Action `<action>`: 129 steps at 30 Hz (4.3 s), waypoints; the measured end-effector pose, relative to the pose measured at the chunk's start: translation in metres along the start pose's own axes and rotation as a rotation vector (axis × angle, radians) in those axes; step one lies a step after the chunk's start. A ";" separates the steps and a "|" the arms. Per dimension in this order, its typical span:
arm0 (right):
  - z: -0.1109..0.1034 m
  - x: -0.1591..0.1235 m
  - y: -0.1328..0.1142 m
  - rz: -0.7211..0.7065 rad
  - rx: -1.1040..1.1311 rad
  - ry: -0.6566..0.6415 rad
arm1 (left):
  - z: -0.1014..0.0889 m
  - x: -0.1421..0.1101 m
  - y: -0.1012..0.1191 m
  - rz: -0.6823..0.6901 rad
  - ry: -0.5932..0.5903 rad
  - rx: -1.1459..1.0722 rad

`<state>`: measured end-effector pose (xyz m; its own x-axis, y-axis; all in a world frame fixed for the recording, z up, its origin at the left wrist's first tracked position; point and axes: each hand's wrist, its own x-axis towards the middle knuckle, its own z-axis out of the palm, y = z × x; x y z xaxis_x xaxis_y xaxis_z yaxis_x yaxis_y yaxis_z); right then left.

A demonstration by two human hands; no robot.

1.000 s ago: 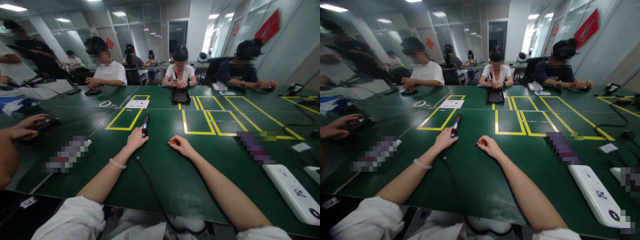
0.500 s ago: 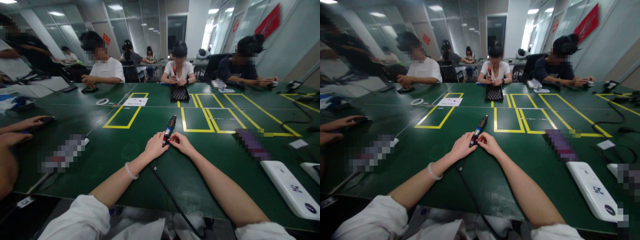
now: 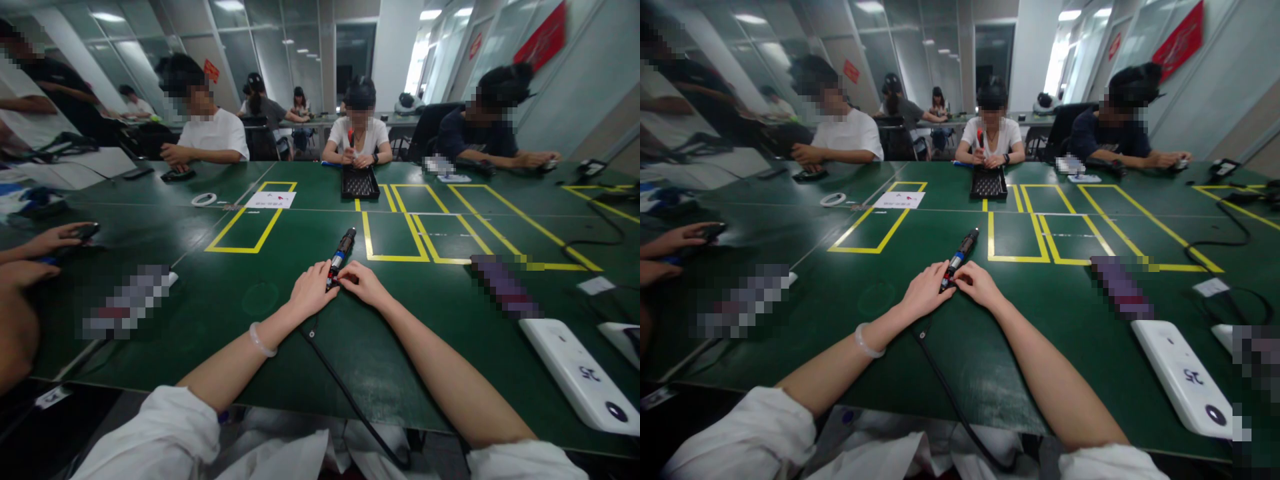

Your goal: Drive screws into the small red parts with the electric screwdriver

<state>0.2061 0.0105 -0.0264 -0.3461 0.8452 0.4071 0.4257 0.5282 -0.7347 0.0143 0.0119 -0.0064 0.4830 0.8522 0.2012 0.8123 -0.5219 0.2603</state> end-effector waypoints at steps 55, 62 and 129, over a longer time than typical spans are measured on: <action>0.001 -0.002 -0.007 0.171 0.098 -0.025 | -0.106 -0.007 -0.262 -0.650 -0.111 0.441; 0.000 -0.002 -0.009 0.171 0.100 -0.038 | -0.095 -0.017 -0.231 -0.557 0.042 0.638; 0.006 0.001 0.003 0.201 0.373 -0.013 | -0.016 0.005 -0.005 0.145 -0.051 -0.591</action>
<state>0.2014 0.0125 -0.0311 -0.2992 0.9259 0.2308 0.1548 0.2858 -0.9457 0.0077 0.0179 0.0081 0.6016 0.7643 0.2322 0.4252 -0.5525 0.7169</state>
